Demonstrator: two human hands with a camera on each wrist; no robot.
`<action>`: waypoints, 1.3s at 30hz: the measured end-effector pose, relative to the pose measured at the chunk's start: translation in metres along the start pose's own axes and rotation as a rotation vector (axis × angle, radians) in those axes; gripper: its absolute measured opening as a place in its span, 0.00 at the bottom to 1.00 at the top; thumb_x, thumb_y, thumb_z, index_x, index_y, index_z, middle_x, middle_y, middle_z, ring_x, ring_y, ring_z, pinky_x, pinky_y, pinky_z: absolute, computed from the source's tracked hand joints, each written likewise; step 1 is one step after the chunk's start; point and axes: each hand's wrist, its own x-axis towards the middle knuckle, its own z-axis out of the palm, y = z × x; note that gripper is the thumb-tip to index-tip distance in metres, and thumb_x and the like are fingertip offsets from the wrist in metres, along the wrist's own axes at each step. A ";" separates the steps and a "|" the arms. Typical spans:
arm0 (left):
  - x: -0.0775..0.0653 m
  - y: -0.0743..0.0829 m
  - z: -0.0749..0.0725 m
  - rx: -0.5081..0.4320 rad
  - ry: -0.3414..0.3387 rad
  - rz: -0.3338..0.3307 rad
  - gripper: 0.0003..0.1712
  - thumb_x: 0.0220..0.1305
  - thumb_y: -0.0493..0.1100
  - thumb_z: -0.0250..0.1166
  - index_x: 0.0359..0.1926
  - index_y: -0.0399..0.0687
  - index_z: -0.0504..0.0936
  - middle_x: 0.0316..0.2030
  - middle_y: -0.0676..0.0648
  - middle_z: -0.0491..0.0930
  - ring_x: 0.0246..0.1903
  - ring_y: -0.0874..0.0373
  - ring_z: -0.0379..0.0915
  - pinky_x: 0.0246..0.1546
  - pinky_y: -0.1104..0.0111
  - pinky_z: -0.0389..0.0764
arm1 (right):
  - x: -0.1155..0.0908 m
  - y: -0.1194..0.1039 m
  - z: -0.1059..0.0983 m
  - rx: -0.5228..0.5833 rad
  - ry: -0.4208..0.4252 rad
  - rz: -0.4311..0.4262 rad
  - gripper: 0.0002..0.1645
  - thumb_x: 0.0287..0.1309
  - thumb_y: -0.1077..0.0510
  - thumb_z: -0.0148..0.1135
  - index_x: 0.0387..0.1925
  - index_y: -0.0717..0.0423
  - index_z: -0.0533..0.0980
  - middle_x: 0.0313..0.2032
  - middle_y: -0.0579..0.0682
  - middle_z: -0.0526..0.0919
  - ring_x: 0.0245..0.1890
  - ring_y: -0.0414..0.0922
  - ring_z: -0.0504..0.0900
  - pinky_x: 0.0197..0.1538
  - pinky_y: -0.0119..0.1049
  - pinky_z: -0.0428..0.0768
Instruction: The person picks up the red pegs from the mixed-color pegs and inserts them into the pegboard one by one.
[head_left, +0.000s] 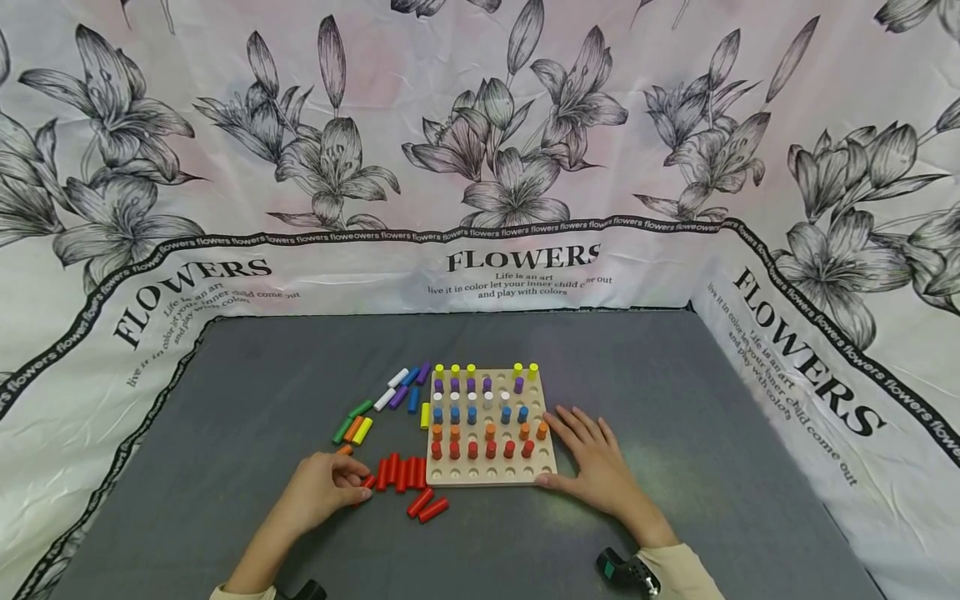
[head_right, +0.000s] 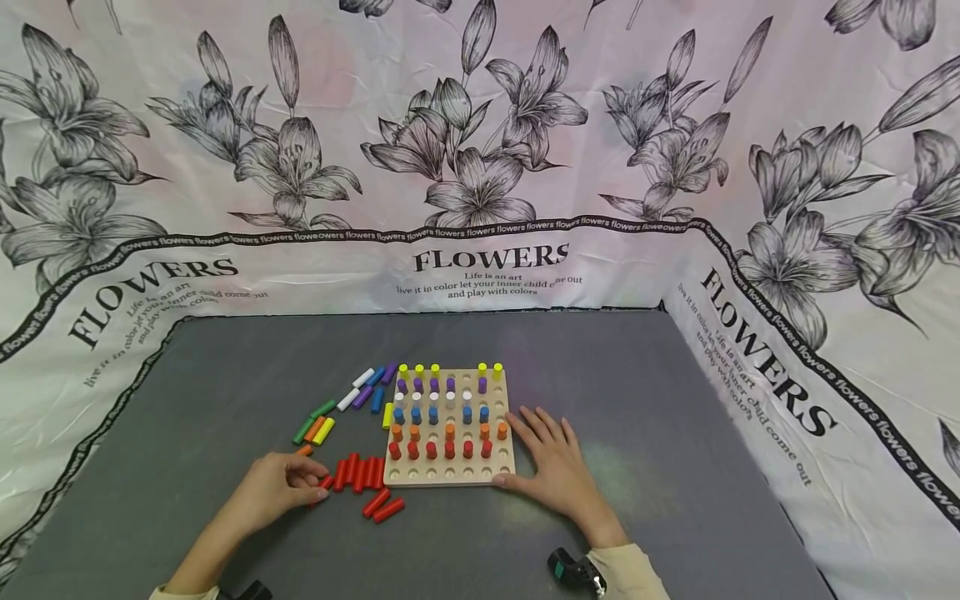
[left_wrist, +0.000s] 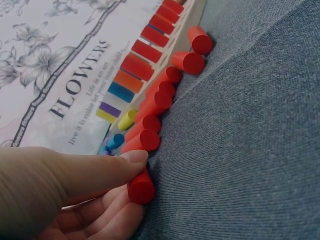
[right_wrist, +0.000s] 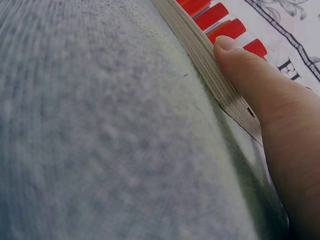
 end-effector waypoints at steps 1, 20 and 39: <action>0.000 0.000 0.000 -0.005 -0.002 -0.001 0.14 0.49 0.42 0.78 0.38 0.43 0.88 0.26 0.53 0.84 0.24 0.65 0.75 0.24 0.73 0.76 | 0.000 0.000 0.000 0.000 0.002 -0.001 0.58 0.46 0.25 0.66 0.76 0.37 0.56 0.76 0.51 0.60 0.76 0.58 0.54 0.73 0.68 0.46; 0.000 -0.001 -0.002 -0.031 0.026 -0.013 0.12 0.54 0.41 0.75 0.40 0.45 0.88 0.28 0.52 0.85 0.24 0.64 0.78 0.24 0.73 0.77 | -0.002 -0.001 0.002 -0.004 0.004 0.000 0.58 0.46 0.25 0.66 0.76 0.36 0.57 0.75 0.51 0.61 0.76 0.58 0.55 0.72 0.68 0.47; 0.006 0.020 -0.001 -0.076 0.122 -0.001 0.11 0.56 0.39 0.73 0.42 0.45 0.87 0.33 0.50 0.88 0.30 0.63 0.81 0.28 0.73 0.80 | -0.001 -0.001 -0.001 -0.002 -0.002 0.000 0.58 0.46 0.26 0.67 0.76 0.37 0.57 0.76 0.52 0.60 0.76 0.58 0.54 0.73 0.68 0.46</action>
